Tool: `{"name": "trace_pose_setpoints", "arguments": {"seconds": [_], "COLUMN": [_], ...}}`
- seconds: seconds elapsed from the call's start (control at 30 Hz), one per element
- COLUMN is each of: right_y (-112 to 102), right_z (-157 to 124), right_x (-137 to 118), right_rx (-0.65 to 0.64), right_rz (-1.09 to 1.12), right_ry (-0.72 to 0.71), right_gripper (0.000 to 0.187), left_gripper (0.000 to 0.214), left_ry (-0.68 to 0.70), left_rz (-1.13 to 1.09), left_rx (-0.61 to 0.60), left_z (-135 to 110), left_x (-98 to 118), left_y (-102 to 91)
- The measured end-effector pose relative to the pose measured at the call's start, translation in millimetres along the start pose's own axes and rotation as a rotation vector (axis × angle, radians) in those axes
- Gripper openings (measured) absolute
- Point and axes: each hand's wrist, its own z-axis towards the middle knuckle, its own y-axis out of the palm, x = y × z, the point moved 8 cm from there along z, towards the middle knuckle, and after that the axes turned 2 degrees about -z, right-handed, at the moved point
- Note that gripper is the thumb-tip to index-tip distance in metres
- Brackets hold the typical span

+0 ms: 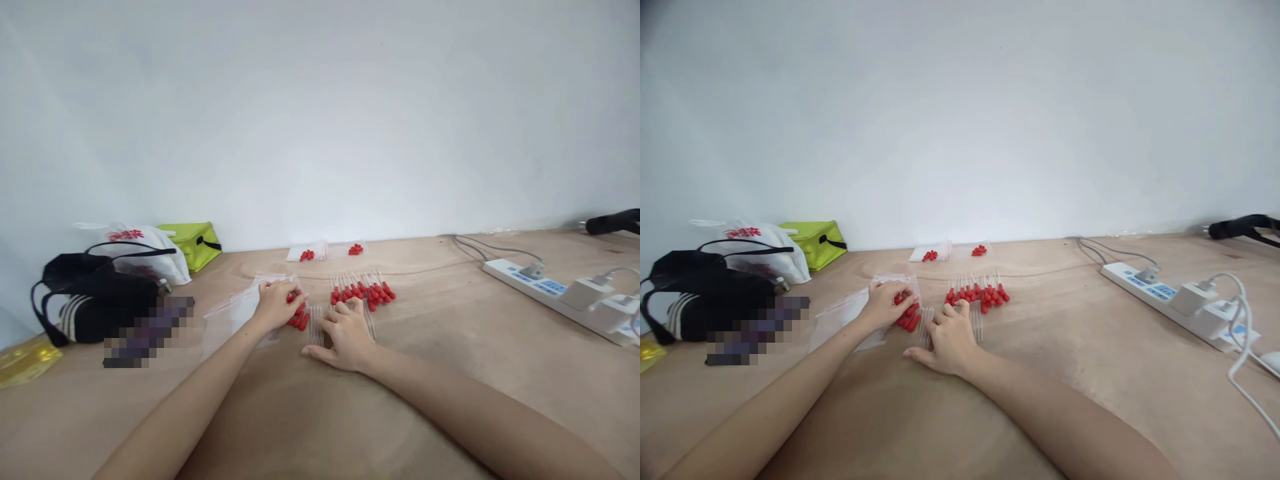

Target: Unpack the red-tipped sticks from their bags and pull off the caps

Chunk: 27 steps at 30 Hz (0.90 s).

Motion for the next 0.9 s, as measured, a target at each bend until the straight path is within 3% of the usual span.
{"name": "trace_pose_setpoints", "arguments": {"seconds": [0.27,0.53,0.67,0.8,0.9], "right_y": [-24,-48,-48,-47,-48], "right_z": [-30,-58,-58,-58,-57], "right_x": [34,78,82,78,71], "right_rx": [0.167,0.291,0.312,0.323,0.319], "right_rz": [0.027,0.013,0.047,0.031,-0.022], "right_ry": [0.061,0.171,0.176,0.150,0.091], "right_gripper": [0.026,0.026,0.023,0.017,0.026], "left_gripper": [0.019,0.025,0.020,0.014,0.013], "left_ry": [-0.024,-0.071,-0.093,-0.085,0.108], "left_rz": [-0.021,-0.008,0.004,0.009,0.004], "left_rx": [-0.121,-0.104,-0.005,0.114,0.269], "left_z": [20,38,33,11,-19], "left_x": [33,43,41,33,40], "left_y": [29.3,52.1,40.1,12.4,-15.2]}}
